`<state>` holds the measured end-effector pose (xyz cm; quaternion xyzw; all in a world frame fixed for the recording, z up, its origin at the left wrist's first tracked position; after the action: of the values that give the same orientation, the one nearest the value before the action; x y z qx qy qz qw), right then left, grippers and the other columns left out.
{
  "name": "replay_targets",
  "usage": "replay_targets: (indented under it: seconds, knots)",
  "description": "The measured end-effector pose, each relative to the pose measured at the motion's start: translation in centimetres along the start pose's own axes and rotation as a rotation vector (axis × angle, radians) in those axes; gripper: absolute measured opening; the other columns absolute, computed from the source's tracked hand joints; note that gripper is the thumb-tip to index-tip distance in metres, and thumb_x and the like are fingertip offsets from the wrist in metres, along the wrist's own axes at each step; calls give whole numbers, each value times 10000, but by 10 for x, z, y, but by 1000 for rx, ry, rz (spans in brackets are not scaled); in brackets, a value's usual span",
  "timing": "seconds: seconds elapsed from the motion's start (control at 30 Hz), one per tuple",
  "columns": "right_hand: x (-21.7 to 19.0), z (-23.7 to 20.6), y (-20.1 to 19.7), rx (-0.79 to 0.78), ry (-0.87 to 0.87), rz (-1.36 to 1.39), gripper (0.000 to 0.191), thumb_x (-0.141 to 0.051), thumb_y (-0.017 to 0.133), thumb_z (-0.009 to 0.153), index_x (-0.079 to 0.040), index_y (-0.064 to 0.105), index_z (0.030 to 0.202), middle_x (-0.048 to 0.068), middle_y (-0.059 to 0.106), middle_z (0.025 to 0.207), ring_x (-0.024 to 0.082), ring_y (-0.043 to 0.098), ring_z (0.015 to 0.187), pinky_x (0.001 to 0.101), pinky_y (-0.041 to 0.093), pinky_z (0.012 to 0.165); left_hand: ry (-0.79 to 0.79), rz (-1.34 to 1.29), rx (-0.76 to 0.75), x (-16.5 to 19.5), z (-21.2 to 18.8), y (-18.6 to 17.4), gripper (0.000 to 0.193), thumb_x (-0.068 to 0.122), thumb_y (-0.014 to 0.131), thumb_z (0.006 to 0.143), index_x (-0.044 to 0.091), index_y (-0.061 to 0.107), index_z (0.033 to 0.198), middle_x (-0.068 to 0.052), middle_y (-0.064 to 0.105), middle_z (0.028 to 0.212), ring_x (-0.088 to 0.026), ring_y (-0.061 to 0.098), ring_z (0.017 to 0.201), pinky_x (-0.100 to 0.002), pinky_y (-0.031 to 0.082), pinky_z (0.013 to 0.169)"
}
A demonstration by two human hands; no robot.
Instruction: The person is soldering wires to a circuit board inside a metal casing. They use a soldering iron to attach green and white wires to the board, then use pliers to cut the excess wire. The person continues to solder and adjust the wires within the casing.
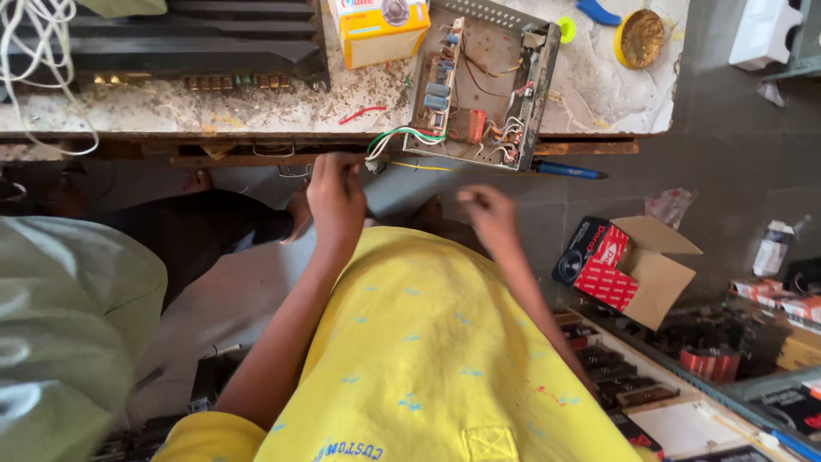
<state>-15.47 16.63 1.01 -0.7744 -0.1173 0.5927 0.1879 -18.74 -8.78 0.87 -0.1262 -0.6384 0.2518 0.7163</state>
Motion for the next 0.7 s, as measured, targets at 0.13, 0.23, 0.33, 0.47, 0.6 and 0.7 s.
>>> replay_targets:
  seconds: [0.13, 0.23, 0.33, 0.47, 0.6, 0.7]
  knots:
    - [-65, 11, 73, -340, -164, 3, 369, -121, 670, 1011, -24, 614, 1363, 130, 737, 1155, 228, 706, 1057, 382, 555, 917, -72, -43, -137, -25, 5, 24, 310, 49, 773, 806, 19, 677, 1100, -207, 717, 1042, -427, 684, 966, -495, 533, 827]
    - [-73, 29, 102, -360, -34, -214, 471, -121, 658, 923, -83, 562, 1383, 149, 716, 1152, 293, 719, 957, 413, 543, 859, -42, -197, -161, -25, 13, 37, 434, 75, 780, 768, -29, 646, 1168, -255, 695, 1094, -471, 653, 1009, -501, 518, 827]
    - [-73, 39, 125, -366, 1, -333, 488, -143, 681, 891, -103, 574, 1366, 168, 750, 1061, 362, 691, 998, 450, 535, 856, -93, -213, -170, -31, 14, 44, 329, 82, 770, 842, -15, 669, 1140, -257, 696, 1092, -479, 646, 1029, -498, 517, 833]
    - [-74, 30, 133, -324, -90, -503, 299, -209, 751, 854, -71, 657, 1102, 212, 704, 969, 395, 678, 906, 485, 539, 806, -177, -150, -286, -40, 3, 48, 121, 53, 711, 931, 26, 723, 1049, -243, 700, 1044, -443, 681, 1014, -471, 542, 827]
    - [-53, 9, 116, -338, -60, -580, 336, -326, 775, 904, -15, 652, 874, 225, 676, 883, 420, 655, 845, 494, 525, 770, 31, -173, -266, -23, -5, 29, 169, 12, 714, 878, 8, 691, 1045, -227, 681, 1022, -453, 645, 971, -505, 507, 819]
    - [-29, -14, 99, -463, 202, -423, 365, -355, 675, 957, -2, 601, 904, 215, 687, 819, 413, 699, 792, 479, 545, 719, 88, -84, -308, -19, -9, 22, 194, -7, 700, 880, -3, 667, 1071, -244, 657, 1044, -477, 615, 979, -530, 485, 805]
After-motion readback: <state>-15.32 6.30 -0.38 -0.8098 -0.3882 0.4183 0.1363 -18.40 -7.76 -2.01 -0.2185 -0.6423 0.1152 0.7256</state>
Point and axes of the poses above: each hand's wrist, its own z-axis towards the middle knuckle, its own y-axis out of the palm, x = y × z, the point moved 10 cm from there along z, towards the middle knuckle
